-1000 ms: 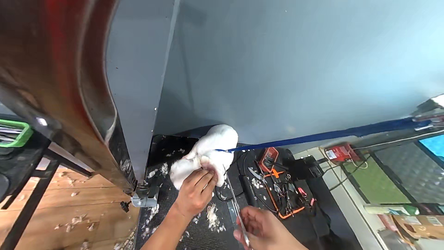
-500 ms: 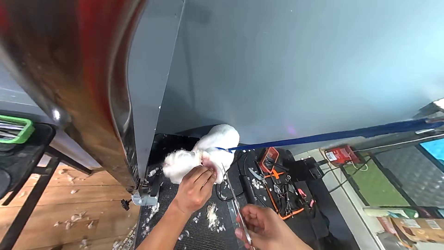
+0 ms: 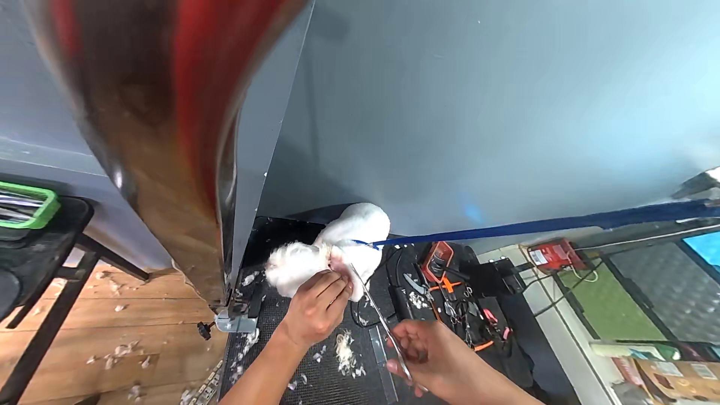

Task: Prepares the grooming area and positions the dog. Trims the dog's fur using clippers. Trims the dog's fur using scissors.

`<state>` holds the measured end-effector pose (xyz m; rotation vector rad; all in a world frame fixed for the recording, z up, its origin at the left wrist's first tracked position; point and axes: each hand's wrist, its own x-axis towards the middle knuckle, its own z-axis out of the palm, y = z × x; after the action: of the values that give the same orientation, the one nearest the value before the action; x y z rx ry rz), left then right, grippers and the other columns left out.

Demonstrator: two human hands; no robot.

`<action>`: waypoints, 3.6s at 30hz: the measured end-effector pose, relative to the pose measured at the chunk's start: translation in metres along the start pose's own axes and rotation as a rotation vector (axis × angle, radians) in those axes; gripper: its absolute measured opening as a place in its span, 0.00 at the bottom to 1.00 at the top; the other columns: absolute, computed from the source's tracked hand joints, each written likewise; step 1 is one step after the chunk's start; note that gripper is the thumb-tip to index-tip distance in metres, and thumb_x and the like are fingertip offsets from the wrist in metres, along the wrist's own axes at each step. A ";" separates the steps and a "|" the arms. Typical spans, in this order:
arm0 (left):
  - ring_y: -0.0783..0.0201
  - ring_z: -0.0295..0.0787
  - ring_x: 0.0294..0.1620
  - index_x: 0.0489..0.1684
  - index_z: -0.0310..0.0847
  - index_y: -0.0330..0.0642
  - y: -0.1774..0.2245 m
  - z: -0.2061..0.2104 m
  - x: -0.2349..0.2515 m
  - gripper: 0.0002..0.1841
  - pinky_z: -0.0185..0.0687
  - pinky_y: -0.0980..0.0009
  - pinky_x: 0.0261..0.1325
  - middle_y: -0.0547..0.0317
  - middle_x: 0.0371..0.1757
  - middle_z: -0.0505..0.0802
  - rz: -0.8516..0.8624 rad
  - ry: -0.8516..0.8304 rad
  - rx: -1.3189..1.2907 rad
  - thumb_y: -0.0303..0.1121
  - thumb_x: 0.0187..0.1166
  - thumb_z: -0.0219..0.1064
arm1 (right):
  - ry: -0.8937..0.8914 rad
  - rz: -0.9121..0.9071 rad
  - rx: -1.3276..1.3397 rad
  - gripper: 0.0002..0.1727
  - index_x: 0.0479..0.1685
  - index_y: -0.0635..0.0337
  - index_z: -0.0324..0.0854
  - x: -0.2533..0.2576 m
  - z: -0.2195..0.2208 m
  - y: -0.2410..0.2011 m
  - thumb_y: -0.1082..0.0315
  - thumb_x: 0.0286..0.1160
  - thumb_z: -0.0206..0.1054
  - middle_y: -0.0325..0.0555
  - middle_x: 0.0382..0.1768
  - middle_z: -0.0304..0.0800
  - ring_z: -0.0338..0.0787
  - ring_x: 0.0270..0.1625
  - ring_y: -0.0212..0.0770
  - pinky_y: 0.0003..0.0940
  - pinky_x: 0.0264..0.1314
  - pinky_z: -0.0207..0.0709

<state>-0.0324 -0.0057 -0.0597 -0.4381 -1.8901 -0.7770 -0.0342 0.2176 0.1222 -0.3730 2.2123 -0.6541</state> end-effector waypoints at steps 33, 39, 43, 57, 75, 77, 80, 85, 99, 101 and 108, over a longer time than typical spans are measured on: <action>0.58 0.94 0.55 0.44 0.90 0.38 -0.005 -0.003 -0.008 0.07 0.87 0.62 0.68 0.52 0.49 0.97 0.045 0.017 -0.065 0.25 0.80 0.65 | -0.052 0.029 -0.161 0.23 0.53 0.55 0.84 0.031 -0.029 -0.029 0.49 0.70 0.78 0.39 0.35 0.93 0.93 0.28 0.36 0.35 0.33 0.92; 0.58 0.94 0.56 0.43 0.90 0.38 -0.006 -0.005 -0.010 0.07 0.86 0.62 0.68 0.52 0.50 0.97 0.065 0.006 -0.076 0.25 0.81 0.64 | -0.083 0.068 -0.245 0.22 0.54 0.55 0.84 0.040 -0.035 -0.033 0.50 0.70 0.78 0.39 0.36 0.93 0.93 0.28 0.35 0.34 0.35 0.92; 0.57 0.94 0.57 0.40 0.89 0.39 -0.007 -0.009 -0.012 0.07 0.86 0.61 0.69 0.51 0.50 0.97 0.081 -0.008 -0.092 0.24 0.81 0.63 | -0.103 0.062 -0.231 0.24 0.53 0.54 0.85 0.044 -0.042 -0.033 0.47 0.68 0.79 0.39 0.36 0.93 0.94 0.30 0.36 0.36 0.35 0.92; 0.56 0.93 0.57 0.37 0.88 0.38 -0.010 -0.014 -0.021 0.07 0.84 0.59 0.72 0.52 0.47 0.96 0.093 -0.004 -0.111 0.25 0.81 0.63 | -0.182 0.110 -0.389 0.23 0.54 0.53 0.84 0.059 -0.063 -0.059 0.47 0.70 0.77 0.39 0.35 0.91 0.90 0.28 0.34 0.33 0.33 0.89; 0.58 0.93 0.58 0.37 0.89 0.39 -0.013 -0.020 -0.027 0.07 0.84 0.60 0.72 0.53 0.48 0.97 0.073 0.007 -0.085 0.25 0.80 0.63 | -0.258 0.060 -0.664 0.21 0.53 0.55 0.85 0.075 -0.082 -0.084 0.50 0.73 0.75 0.40 0.34 0.88 0.86 0.34 0.35 0.37 0.43 0.81; 0.58 0.93 0.58 0.39 0.90 0.39 -0.012 -0.020 -0.028 0.08 0.84 0.60 0.72 0.53 0.49 0.97 0.070 0.009 -0.081 0.25 0.81 0.63 | -0.258 0.058 -0.679 0.21 0.54 0.55 0.86 0.077 -0.083 -0.086 0.50 0.73 0.75 0.40 0.33 0.88 0.86 0.33 0.35 0.38 0.43 0.81; 0.58 0.93 0.58 0.40 0.90 0.39 -0.011 -0.021 -0.028 0.08 0.83 0.60 0.72 0.53 0.49 0.97 0.069 0.014 -0.067 0.25 0.81 0.63 | -0.265 0.057 -0.694 0.21 0.56 0.55 0.85 0.079 -0.085 -0.087 0.51 0.73 0.75 0.40 0.34 0.88 0.86 0.34 0.35 0.38 0.44 0.81; 0.58 0.93 0.60 0.41 0.90 0.38 -0.011 -0.022 -0.029 0.08 0.83 0.60 0.73 0.52 0.53 0.97 0.066 0.009 -0.073 0.25 0.81 0.62 | -0.278 0.054 -0.699 0.20 0.57 0.55 0.84 0.082 -0.091 -0.087 0.52 0.75 0.75 0.39 0.34 0.87 0.85 0.33 0.35 0.37 0.43 0.81; 0.57 0.92 0.62 0.40 0.90 0.38 -0.014 -0.023 -0.036 0.08 0.82 0.60 0.74 0.52 0.52 0.97 0.066 0.007 -0.080 0.25 0.81 0.63 | -0.291 0.045 -0.724 0.21 0.58 0.55 0.84 0.097 -0.098 -0.090 0.56 0.71 0.78 0.39 0.32 0.85 0.82 0.32 0.32 0.32 0.40 0.78; 0.57 0.92 0.62 0.40 0.89 0.38 -0.015 -0.023 -0.035 0.08 0.82 0.60 0.75 0.52 0.52 0.97 0.070 0.008 -0.085 0.25 0.81 0.62 | -0.283 0.056 -0.751 0.20 0.57 0.55 0.85 0.099 -0.097 -0.093 0.56 0.71 0.78 0.39 0.32 0.86 0.83 0.32 0.33 0.32 0.41 0.79; 0.58 0.92 0.62 0.40 0.90 0.38 -0.014 -0.024 -0.034 0.08 0.82 0.61 0.74 0.52 0.52 0.97 0.077 0.003 -0.077 0.24 0.81 0.62 | -0.282 0.039 -0.837 0.19 0.59 0.54 0.84 0.102 -0.100 -0.096 0.55 0.76 0.75 0.42 0.35 0.88 0.86 0.36 0.36 0.37 0.46 0.80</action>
<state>-0.0106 -0.0312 -0.0884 -0.5549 -1.8341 -0.8004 -0.1709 0.1251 0.1701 -0.7773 2.1096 0.3700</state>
